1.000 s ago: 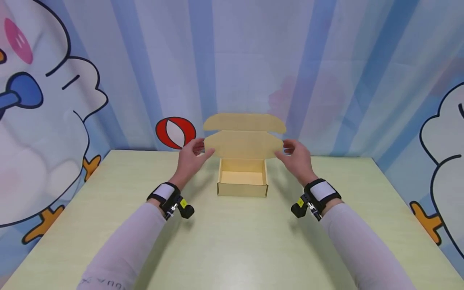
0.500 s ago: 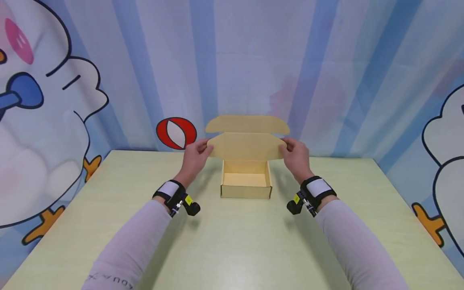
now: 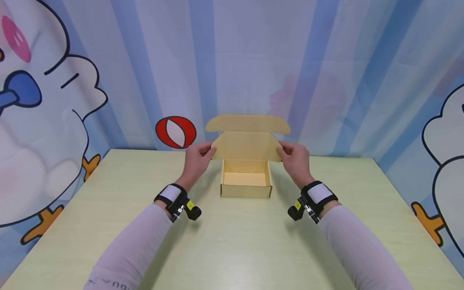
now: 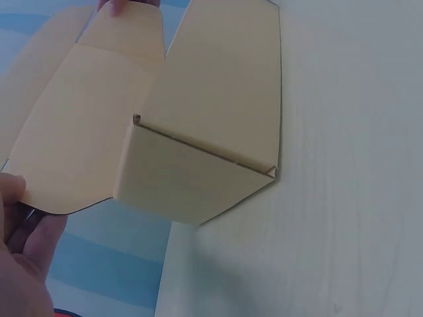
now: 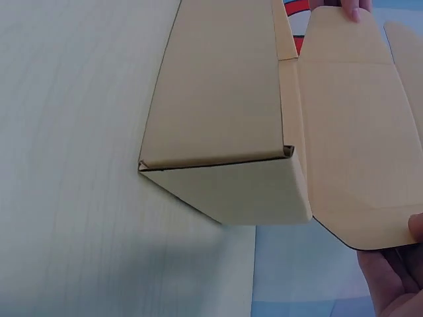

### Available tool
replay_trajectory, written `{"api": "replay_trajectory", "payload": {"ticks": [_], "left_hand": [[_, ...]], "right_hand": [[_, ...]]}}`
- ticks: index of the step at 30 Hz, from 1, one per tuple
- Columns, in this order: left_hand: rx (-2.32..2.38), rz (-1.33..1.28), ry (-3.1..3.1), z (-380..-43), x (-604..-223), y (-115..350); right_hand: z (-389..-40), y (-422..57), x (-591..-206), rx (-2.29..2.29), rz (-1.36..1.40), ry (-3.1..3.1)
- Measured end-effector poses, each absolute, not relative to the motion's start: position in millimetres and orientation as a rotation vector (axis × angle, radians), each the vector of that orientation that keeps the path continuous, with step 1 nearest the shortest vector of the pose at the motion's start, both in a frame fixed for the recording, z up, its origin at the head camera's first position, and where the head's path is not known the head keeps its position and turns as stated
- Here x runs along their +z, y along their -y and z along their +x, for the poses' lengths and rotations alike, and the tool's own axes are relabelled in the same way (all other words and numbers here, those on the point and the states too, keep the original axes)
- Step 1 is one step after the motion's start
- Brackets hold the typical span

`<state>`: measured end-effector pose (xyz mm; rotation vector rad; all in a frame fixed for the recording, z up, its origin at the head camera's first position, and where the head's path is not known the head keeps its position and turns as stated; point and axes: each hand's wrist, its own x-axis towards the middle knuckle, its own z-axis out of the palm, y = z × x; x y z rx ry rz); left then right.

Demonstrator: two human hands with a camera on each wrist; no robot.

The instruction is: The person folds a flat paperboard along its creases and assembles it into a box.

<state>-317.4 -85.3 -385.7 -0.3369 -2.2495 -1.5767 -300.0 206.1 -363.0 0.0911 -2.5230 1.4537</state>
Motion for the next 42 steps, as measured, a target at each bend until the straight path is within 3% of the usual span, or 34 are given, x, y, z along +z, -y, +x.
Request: {"api": "replay_trajectory", "payload": {"ticks": [42], "left_hand": [[-1.934, -0.372, 2.139, -305, -388, 68]], "right_hand": [[-280, -176, -381, 1.665, 0.087, 2.313]]}}
